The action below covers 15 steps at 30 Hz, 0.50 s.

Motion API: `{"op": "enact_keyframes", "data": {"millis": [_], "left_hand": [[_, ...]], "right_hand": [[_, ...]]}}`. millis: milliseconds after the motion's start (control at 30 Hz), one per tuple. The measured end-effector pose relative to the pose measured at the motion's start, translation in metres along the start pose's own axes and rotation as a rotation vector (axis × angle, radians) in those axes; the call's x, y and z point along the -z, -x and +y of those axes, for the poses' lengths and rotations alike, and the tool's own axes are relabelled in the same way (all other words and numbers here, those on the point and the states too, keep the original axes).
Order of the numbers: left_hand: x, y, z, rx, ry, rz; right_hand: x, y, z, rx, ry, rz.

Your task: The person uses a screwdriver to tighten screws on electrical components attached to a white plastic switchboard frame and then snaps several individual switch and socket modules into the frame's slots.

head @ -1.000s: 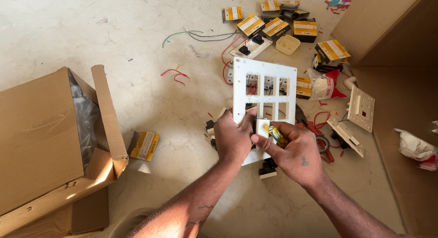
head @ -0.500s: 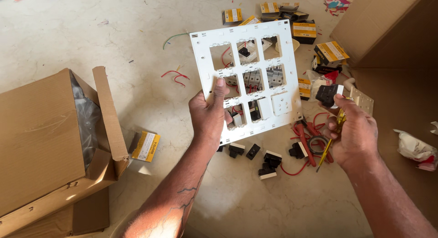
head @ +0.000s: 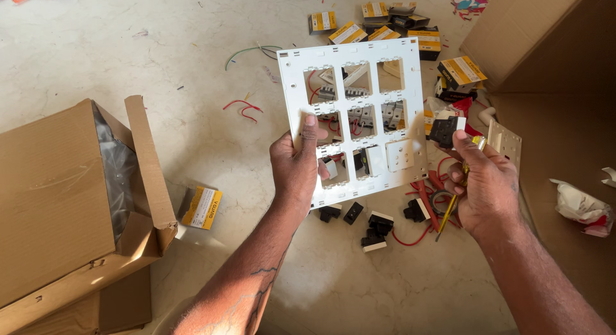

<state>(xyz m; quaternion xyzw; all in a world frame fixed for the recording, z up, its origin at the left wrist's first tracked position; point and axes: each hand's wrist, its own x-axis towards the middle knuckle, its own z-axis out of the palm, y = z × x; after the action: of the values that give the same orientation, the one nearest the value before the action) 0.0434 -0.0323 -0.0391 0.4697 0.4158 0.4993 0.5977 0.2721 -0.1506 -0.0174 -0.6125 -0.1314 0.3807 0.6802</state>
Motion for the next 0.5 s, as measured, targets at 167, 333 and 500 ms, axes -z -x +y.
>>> {"op": "enact_keyframes", "data": {"millis": [167,333,500], "left_hand": [[-0.001,0.001,0.000,-0.005,-0.019,0.009],[-0.002,0.006,0.005,-0.018,-0.006,-0.011],[-0.004,0.008,0.012,-0.019,-0.028,-0.009]], "right_hand": [[0.001,-0.001,0.003,-0.008,0.099,0.002],[0.002,-0.003,0.012,0.070,0.093,-0.119],[0.003,-0.005,0.017,0.081,0.112,-0.159]]}}
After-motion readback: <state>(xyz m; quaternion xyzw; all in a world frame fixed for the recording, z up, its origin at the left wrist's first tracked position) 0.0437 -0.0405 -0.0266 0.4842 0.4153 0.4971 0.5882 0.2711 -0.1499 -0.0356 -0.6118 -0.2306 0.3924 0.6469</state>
